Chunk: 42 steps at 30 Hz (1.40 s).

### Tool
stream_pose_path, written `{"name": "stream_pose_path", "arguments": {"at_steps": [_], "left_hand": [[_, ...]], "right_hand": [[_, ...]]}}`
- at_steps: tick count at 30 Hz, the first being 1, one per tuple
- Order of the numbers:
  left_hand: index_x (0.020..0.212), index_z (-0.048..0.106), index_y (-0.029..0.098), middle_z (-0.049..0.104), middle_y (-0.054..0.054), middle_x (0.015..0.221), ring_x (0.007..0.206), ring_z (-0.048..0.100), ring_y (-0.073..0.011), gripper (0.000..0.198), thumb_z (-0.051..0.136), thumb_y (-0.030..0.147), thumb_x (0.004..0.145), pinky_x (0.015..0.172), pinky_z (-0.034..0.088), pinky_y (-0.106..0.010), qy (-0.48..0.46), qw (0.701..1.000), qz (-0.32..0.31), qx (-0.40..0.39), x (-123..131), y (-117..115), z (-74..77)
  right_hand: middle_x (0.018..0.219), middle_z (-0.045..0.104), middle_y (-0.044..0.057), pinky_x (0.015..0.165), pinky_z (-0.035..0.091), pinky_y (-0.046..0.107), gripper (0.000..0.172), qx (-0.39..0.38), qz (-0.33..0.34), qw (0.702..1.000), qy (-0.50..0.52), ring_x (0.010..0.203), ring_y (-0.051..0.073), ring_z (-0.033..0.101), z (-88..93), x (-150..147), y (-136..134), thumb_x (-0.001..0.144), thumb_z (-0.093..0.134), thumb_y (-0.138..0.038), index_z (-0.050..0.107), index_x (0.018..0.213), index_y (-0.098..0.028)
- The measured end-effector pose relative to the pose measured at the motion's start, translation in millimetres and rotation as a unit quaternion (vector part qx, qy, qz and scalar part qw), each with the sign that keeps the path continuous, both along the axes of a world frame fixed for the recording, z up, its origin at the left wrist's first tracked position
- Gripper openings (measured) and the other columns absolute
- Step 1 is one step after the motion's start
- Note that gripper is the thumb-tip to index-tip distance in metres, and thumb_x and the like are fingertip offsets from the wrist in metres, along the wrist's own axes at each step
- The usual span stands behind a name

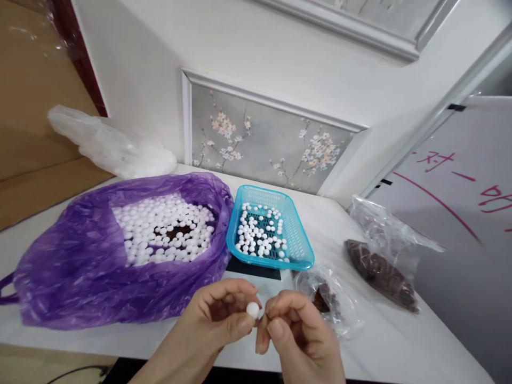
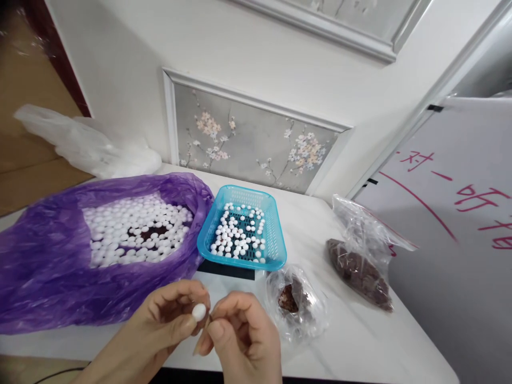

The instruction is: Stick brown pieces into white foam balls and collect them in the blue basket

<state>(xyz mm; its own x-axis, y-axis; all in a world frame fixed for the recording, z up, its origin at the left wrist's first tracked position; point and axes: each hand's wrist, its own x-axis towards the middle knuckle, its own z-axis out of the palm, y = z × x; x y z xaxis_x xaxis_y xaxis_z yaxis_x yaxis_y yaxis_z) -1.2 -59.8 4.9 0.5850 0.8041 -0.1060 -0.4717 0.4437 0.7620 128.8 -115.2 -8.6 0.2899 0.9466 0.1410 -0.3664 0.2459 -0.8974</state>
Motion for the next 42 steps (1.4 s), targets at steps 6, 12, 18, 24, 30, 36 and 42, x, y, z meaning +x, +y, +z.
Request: {"name": "stream_pose_path", "arguments": {"at_steps": [6,12,18,24,30,36,42], "left_hand": [[0.078,0.078,0.022,0.067,0.001,0.056,0.057,0.06,-0.0117,0.009,0.08,0.025,0.07,0.064,0.045,-0.024,-0.01,1.0,-0.011,0.025,1.6,0.3,4.4],[0.075,0.078,0.023,0.067,0.001,0.063,0.057,0.059,-0.0106,0.005,0.079,0.024,0.071,0.064,0.047,-0.025,0.003,0.999,0.005,0.041,0.8,-0.6,3.0],[0.073,0.08,0.024,0.068,-0.002,0.077,0.072,0.062,-0.0156,0.006,0.081,0.02,0.068,0.068,0.05,-0.027,0.038,0.994,0.049,0.089,-1.9,1.9,2.2],[0.075,0.081,0.026,0.067,-0.001,0.075,0.064,0.062,-0.0125,0.01,0.079,0.018,0.07,0.064,0.051,-0.026,0.018,0.994,0.033,0.103,-3.4,2.7,3.8],[0.077,0.081,0.026,0.066,-0.001,0.077,0.058,0.063,-0.0116,0.013,0.077,0.015,0.072,0.059,0.051,-0.027,0.021,0.993,0.003,0.118,-5.4,3.7,2.5],[0.075,0.081,0.026,0.068,-0.002,0.078,0.056,0.063,-0.0121,0.016,0.075,0.011,0.073,0.059,0.053,-0.028,0.048,0.988,0.01,0.147,-8.3,5.9,4.6],[0.074,0.081,0.025,0.068,-0.003,0.076,0.054,0.064,-0.0132,0.015,0.076,0.011,0.072,0.056,0.054,-0.028,0.062,0.983,0.017,0.169,-8.8,7.9,6.3]], "right_hand": [[0.056,0.067,-0.003,0.05,0.048,0.019,0.017,-0.014,0.01,1.0,0.009,0.047,0.009,0.062,3.8,-2.9,-0.1,0.075,0.078,-0.034,0.068,0.074,-0.02],[0.054,0.067,-0.003,0.05,0.047,0.018,0.019,-0.03,-0.003,1.0,-0.006,0.046,0.008,0.061,5.9,-3.8,-0.1,0.074,0.078,-0.035,0.067,0.073,-0.02],[0.051,0.066,-0.001,0.047,0.047,0.02,0.021,-0.042,-0.003,0.999,-0.013,0.044,0.01,0.06,6.2,-2.9,0.5,0.073,0.079,-0.036,0.066,0.072,-0.019],[0.055,0.068,-0.001,0.051,0.048,0.021,0.023,-0.054,0.008,0.998,0.006,0.049,0.01,0.063,8.1,-2.2,2.3,0.07,0.082,-0.036,0.067,0.073,-0.019],[0.06,0.068,-0.002,0.055,0.05,0.021,0.021,-0.034,0.065,0.995,0.073,0.054,0.009,0.065,4.0,-1.0,5.7,0.07,0.083,-0.029,0.066,0.075,-0.018],[0.061,0.071,-0.002,0.054,0.049,0.019,0.02,-0.031,0.083,0.991,0.1,0.053,0.009,0.066,1.4,-1.4,9.0,0.07,0.083,-0.027,0.066,0.075,-0.017],[0.061,0.072,-0.001,0.053,0.049,0.018,0.021,-0.025,0.089,0.991,0.093,0.052,0.009,0.066,-1.5,-0.4,10.1,0.071,0.082,-0.028,0.064,0.075,-0.017]]}}
